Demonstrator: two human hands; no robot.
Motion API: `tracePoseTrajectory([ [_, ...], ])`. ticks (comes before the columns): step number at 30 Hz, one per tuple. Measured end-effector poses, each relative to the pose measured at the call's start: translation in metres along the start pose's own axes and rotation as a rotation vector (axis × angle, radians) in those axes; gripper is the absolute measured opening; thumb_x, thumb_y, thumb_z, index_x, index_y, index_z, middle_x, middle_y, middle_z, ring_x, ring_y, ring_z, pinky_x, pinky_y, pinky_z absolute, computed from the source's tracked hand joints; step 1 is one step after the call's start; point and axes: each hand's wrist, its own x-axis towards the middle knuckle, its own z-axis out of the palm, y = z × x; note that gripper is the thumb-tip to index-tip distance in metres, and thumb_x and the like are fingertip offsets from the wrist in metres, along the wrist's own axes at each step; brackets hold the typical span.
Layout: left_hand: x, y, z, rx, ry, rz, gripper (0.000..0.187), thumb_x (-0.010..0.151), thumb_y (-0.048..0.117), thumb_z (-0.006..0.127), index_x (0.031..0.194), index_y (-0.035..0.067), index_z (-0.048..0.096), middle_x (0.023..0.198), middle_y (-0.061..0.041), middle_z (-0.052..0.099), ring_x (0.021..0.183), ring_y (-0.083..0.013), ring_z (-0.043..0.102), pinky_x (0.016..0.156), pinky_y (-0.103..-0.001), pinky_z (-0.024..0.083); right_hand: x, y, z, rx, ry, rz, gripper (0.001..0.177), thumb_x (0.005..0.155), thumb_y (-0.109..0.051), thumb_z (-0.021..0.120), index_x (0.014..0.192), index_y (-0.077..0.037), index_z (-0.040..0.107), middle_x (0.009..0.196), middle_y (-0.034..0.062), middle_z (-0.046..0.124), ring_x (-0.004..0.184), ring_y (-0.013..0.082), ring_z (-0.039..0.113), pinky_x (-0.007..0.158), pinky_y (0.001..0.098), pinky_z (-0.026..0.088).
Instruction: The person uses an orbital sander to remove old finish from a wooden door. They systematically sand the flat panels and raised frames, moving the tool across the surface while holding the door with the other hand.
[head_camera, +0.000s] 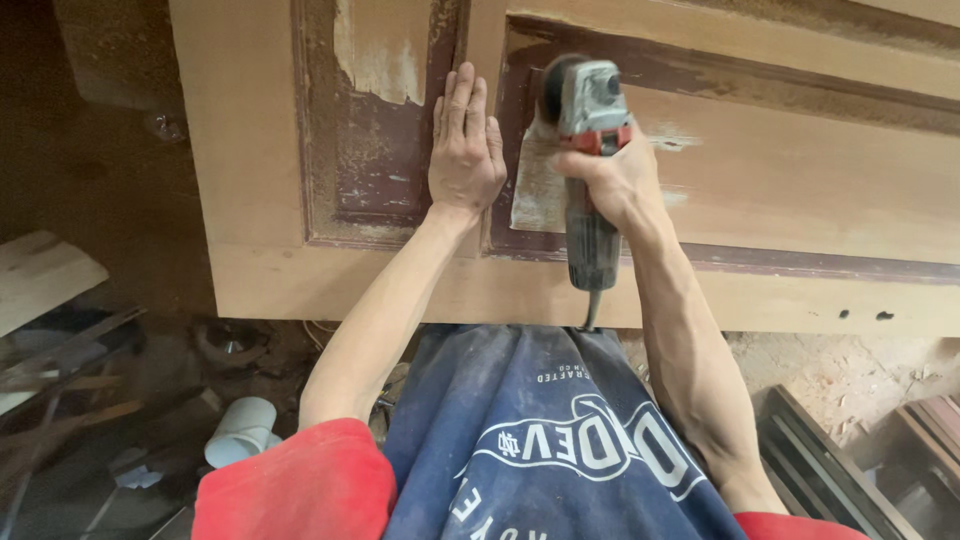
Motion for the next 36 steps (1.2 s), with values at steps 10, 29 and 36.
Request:
tracePoseTrajectory([
  [10, -0.003, -0.002, -0.010, -0.211, 0.021, -0.009, 0.051, 0.115, 0.031, 0.041, 0.156, 0.000, 0.041, 0.167, -0.014, 0.034, 0.158, -0.0310, 0.033, 0.133, -0.048, 0.029, -0.004, 0.003, 0.003, -0.154, 0.013, 0.003, 0.059, 0.065, -0.025, 0.087, 0.113, -0.004, 0.061, 0.096, 0.0038, 0.071, 0.086, 0.0153, 0.067, 0.081, 0.0316, 0.056],
  [29, 0.000, 0.000, -0.006, -0.103, 0.006, 0.004, 0.051, 0.113, 0.030, 0.047, 0.154, 0.000, 0.042, 0.167, -0.014, 0.034, 0.158, -0.0298, 0.032, 0.132, -0.049, 0.029, 0.007, 0.000, -0.017, -0.047, 0.021, -0.005, 0.043, 0.070, -0.017, 0.082, 0.109, -0.006, 0.067, 0.095, 0.0005, 0.071, 0.083, 0.0127, 0.065, 0.077, 0.0298, 0.055],
  [36, 0.000, 0.003, -0.001, 0.006, 0.008, 0.047, 0.059, 0.111, 0.029, 0.051, 0.157, -0.002, 0.035, 0.168, -0.018, 0.026, 0.158, -0.0338, 0.027, 0.131, -0.050, 0.028, -0.004, 0.012, -0.039, 0.028, 0.057, 0.059, 0.041, 0.071, -0.017, 0.082, 0.107, -0.006, 0.067, 0.091, 0.0024, 0.070, 0.077, 0.0127, 0.064, 0.070, 0.0320, 0.055],
])
